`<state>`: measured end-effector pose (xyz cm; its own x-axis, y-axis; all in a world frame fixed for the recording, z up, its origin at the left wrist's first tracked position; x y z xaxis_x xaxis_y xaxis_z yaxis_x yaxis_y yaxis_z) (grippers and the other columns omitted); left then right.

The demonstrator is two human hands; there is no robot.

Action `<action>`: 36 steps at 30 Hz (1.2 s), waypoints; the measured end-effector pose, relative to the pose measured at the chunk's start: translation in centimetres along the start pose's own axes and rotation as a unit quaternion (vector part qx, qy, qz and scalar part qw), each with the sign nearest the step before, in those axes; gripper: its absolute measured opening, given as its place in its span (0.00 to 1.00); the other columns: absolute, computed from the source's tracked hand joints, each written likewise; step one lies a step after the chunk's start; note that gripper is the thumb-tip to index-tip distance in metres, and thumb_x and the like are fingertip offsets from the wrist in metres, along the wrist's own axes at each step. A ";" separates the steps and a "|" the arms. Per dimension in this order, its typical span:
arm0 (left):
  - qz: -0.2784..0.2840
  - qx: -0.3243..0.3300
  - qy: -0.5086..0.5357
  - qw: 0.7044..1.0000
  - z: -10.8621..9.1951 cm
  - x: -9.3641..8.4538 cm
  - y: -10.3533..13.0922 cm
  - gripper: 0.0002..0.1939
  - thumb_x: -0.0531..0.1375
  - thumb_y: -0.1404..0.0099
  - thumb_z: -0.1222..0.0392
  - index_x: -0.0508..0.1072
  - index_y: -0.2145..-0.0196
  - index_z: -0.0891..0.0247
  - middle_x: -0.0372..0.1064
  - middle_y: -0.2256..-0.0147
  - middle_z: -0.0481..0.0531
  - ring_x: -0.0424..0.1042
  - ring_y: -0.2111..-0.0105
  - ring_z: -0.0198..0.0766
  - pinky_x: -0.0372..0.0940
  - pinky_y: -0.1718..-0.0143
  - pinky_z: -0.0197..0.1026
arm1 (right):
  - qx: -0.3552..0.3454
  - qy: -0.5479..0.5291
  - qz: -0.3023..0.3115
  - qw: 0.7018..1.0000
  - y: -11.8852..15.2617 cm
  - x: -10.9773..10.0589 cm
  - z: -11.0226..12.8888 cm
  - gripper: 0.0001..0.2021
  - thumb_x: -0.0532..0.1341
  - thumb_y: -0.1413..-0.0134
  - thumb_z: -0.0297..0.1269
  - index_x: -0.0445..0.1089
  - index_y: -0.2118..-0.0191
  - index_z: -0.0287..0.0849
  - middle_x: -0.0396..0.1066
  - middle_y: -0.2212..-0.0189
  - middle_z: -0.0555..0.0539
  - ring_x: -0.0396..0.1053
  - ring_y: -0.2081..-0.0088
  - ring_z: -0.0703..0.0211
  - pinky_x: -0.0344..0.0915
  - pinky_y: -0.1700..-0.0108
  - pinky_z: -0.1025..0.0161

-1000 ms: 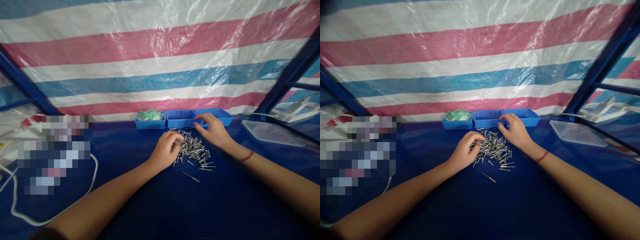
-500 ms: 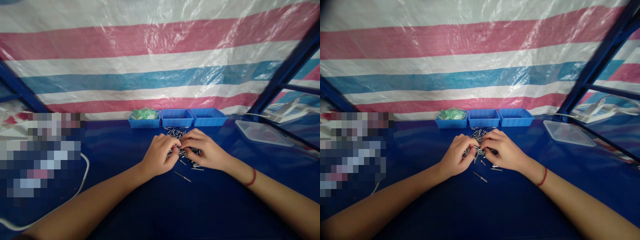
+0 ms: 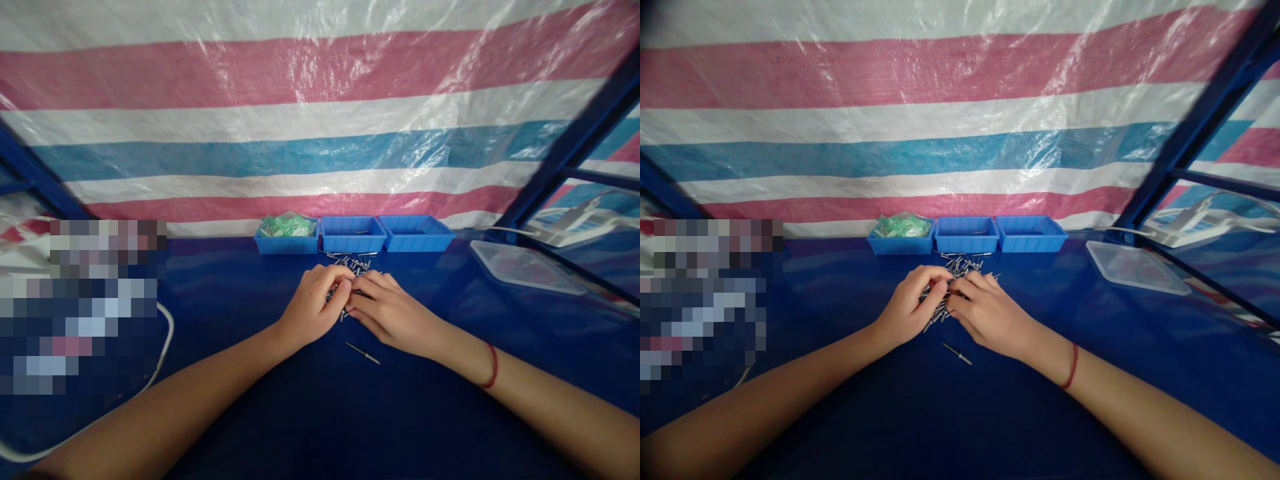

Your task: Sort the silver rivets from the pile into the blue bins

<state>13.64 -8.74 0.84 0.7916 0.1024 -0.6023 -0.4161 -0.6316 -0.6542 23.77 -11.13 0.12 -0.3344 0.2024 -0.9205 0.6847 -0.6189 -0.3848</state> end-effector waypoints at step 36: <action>-0.035 0.012 0.021 0.999 0.1 -0.6 -0.3 0.03 0.54 0.34 0.64 0.68 0.63 0.61 0.69 0.65 0.50 0.69 0.62 0.37 0.62 0.60 0.40 | 0.139 -0.257 -0.266 0.919 1.4 -2.7 -2.4 0.07 0.60 0.46 0.33 0.69 0.60 0.43 0.72 0.68 0.48 0.69 0.67 0.61 0.66 0.63 0.61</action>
<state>13.23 -8.54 1.30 0.8369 0.1133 -0.5355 -0.3691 -0.6055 -0.7050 27.21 -10.70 1.92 -0.8843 0.1913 -0.4260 0.1683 -0.7205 -0.6727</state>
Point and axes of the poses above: each hand's wrist, its own y-axis away from the middle knuckle, its own x-axis out of the palm, z = x × y, the point moved 7 cm from there along -y, towards the middle knuckle
